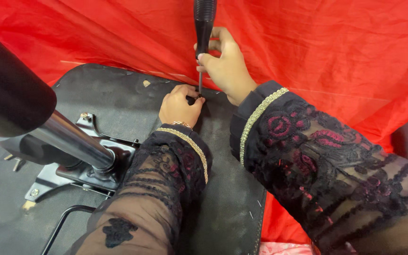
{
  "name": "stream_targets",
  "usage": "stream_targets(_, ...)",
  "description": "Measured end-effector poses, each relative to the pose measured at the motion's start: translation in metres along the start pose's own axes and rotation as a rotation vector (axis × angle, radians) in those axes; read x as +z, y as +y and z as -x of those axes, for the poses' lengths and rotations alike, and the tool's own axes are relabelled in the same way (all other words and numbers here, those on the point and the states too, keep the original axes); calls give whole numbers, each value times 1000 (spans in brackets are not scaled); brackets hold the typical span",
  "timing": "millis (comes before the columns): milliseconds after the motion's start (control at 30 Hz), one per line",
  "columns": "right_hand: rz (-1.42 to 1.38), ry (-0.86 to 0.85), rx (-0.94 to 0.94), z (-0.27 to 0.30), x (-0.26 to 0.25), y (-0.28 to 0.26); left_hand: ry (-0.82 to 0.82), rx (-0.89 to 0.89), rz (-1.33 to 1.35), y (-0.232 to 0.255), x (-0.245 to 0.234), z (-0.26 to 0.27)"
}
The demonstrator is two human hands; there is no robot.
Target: The person uses a screwdriver to tighten screws into the metal base of an office chair. They work on multiple screw holes around the base, securing the chair's mounting plate to the seat.
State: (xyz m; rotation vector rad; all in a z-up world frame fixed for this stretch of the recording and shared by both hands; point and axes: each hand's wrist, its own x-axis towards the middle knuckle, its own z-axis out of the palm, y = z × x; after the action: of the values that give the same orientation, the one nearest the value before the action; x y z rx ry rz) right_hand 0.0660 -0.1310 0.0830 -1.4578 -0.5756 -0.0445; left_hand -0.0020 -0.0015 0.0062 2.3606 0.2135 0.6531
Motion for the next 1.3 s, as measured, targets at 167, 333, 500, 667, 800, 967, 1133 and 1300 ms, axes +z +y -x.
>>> stream_targets(167, 132, 77, 65, 4, 2, -10, 8, 47, -17, 2, -4, 2)
stream_targets(333, 242, 117, 134, 9, 1, -18, 40, 63, -16, 0, 0, 1)
stream_targets(500, 64, 36, 116, 2, -6, -6, -35, -33, 13, 2, -3, -1)
stream_targets(667, 177, 90, 133, 3, -7, 1, 8, 50, -20, 4, -4, 4)
stream_targets(800, 110, 44, 95, 7, -5, -5, 27, 48, -17, 0, 1, 1)
stream_targets(967, 69, 42, 147, 9, -4, -13, 41, 88, 0, -4, 2, -1)
stream_targets(1133, 84, 77, 153, 7, 0, -12, 12, 24, -26, -1, 0, 2)
stream_targets(1300, 164, 113, 99, 12, 1, -12, 35, 60, -18, -1, 1, 2)
